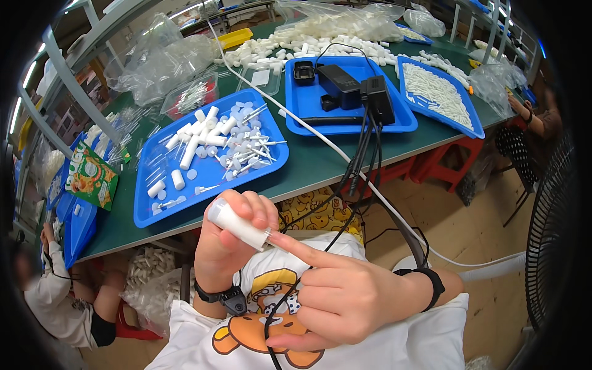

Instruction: The person assembles small white plastic components by hand at a factory workstation. They repeatedly pick up cylindrical bodies and caps from a blue tray, fit the caps onto the bodies, and place the assembled units back into the tray.

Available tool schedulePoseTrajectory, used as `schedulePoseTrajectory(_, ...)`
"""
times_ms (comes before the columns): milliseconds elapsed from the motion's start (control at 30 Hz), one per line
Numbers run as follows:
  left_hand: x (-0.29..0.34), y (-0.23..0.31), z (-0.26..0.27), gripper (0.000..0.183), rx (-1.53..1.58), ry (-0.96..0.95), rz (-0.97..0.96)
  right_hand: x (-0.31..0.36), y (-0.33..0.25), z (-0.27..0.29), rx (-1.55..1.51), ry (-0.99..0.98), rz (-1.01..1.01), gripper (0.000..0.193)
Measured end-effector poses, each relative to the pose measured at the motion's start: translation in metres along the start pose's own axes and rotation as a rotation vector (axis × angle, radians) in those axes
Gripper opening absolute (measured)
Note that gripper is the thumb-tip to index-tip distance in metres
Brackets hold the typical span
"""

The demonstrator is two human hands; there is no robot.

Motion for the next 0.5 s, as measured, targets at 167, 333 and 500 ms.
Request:
schedulePoseTrajectory(167, 0.0, 0.003, -0.003, 0.039, -0.047, -0.012, 0.005, 0.002, -0.001, -0.002, 0.019, 0.015, -0.006, 0.052)
schedulePoseTrajectory(333, -0.001, 0.003, -0.003, 0.038, -0.087, -0.048, -0.007, 0.001, 0.0, -0.003, 0.019, -0.001, -0.021, 0.053)
schedulePoseTrajectory(500, 0.0, 0.004, 0.003, 0.034, -0.069, 0.081, 0.01, -0.006, 0.011, 0.003, -0.002, -0.005, -0.124, 0.045)
Point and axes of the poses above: each hand's wrist, its own x-axis away from the middle knuckle, its own z-axis out of the back of the hand, y = z × x, the point moved 8 cm from there along -x, towards the middle knuckle, and after that the axes turned 10 degrees about z, right-handed, at the moved point
